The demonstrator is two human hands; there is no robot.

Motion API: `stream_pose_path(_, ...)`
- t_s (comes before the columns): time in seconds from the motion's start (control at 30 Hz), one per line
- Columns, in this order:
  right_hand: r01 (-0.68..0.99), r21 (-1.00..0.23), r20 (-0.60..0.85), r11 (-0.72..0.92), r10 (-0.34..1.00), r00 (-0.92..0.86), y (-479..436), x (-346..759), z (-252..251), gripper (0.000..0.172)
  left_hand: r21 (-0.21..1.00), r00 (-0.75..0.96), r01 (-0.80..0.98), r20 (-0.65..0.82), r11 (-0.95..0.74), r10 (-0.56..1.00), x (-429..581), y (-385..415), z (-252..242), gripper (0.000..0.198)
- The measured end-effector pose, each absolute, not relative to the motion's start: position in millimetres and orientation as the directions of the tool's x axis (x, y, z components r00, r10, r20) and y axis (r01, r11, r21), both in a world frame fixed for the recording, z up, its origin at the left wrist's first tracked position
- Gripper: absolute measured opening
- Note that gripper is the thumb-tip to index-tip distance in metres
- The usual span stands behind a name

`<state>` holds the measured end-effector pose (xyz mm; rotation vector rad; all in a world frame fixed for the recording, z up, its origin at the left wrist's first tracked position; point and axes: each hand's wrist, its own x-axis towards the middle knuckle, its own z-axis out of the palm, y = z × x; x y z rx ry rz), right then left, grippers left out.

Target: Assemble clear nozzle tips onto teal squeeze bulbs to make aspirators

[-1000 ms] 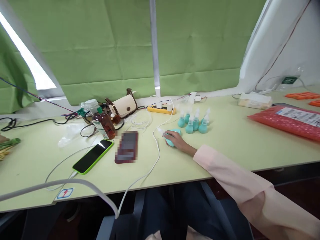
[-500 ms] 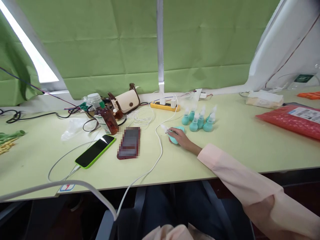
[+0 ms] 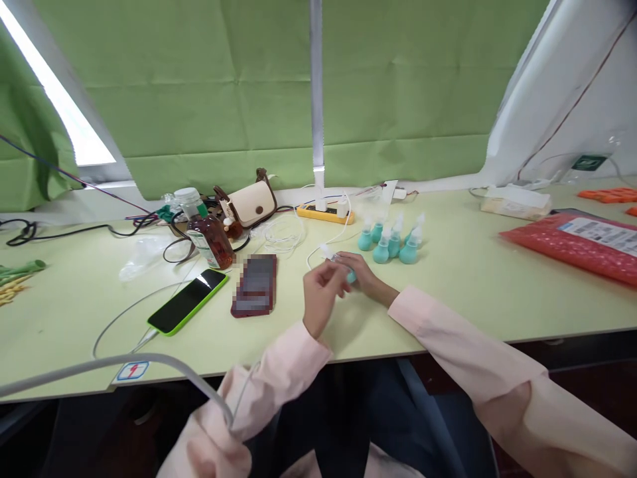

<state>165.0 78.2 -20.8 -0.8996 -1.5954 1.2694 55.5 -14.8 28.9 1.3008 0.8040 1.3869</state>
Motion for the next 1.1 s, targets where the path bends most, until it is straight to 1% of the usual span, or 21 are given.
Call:
stream_pose_path(0.03, 0.001, -0.977, 0.198, 0.212, 0.915, -0.351, 79.2, 165.3, -21.9, 0.028, 0.939, 0.054, -0.207, 0.291, -0.274, 0.955, 51.2, -0.2, 24.3, 0.016)
stream_pose_path(0.1, -0.028, -0.975, 0.215, 0.219, 0.912, -0.349, 79.9, 165.4, -22.9, 0.025, 0.943, 0.020, -0.156, 0.302, -0.295, 0.953, 44.6, 20.5, 12.5, 0.020)
stream_pose_path(0.23, -0.086, -0.962, 0.271, 0.257, 0.906, -0.325, 75.1, 162.1, -21.6, 0.021, 0.948, 0.106, -0.052, 0.317, -0.313, 0.942, 36.6, 31.1, -9.8, 0.020)
stream_pose_path(0.33, -0.119, -0.959, 0.283, 0.258, 0.905, -0.318, 69.6, 157.6, -20.7, 0.018, 0.949, 0.161, -0.006, 0.313, -0.317, 0.936, 30.2, 31.1, -16.0, 0.022)
stream_pose_path(0.5, -0.146, -0.960, 0.277, 0.238, 0.886, -0.372, 65.0, 155.1, -20.4, 0.013, 0.942, 0.155, 0.024, 0.328, -0.335, 0.932, 21.7, 38.8, -15.2, 0.027)
stream_pose_path(0.6, -0.144, -0.966, 0.257, 0.216, 0.868, -0.425, 64.0, 156.5, -18.0, 0.015, 0.943, 0.174, 0.028, 0.321, -0.331, 0.931, 20.1, 46.1, -15.6, 0.033)
stream_pose_path(0.77, -0.122, -0.969, 0.248, 0.216, 0.842, -0.479, 64.4, 158.2, -13.4, 0.017, 0.948, 0.278, 0.014, 0.301, -0.317, 0.912, 17.5, 51.9, -16.0, 0.027)
stream_pose_path(0.93, -0.086, -0.958, 0.282, 0.272, 0.860, -0.425, 67.0, 159.5, -16.7, 0.015, 0.947, 0.329, 0.037, 0.290, -0.319, 0.899, 15.1, 51.5, -15.0, 0.026)
stream_pose_path(1.1, -0.010, -0.937, 0.329, 0.348, 0.876, -0.353, 65.0, 160.6, -17.9, 0.014, 0.949, 0.345, 0.071, 0.266, -0.308, 0.900, 15.7, 52.5, -15.3, 0.027)
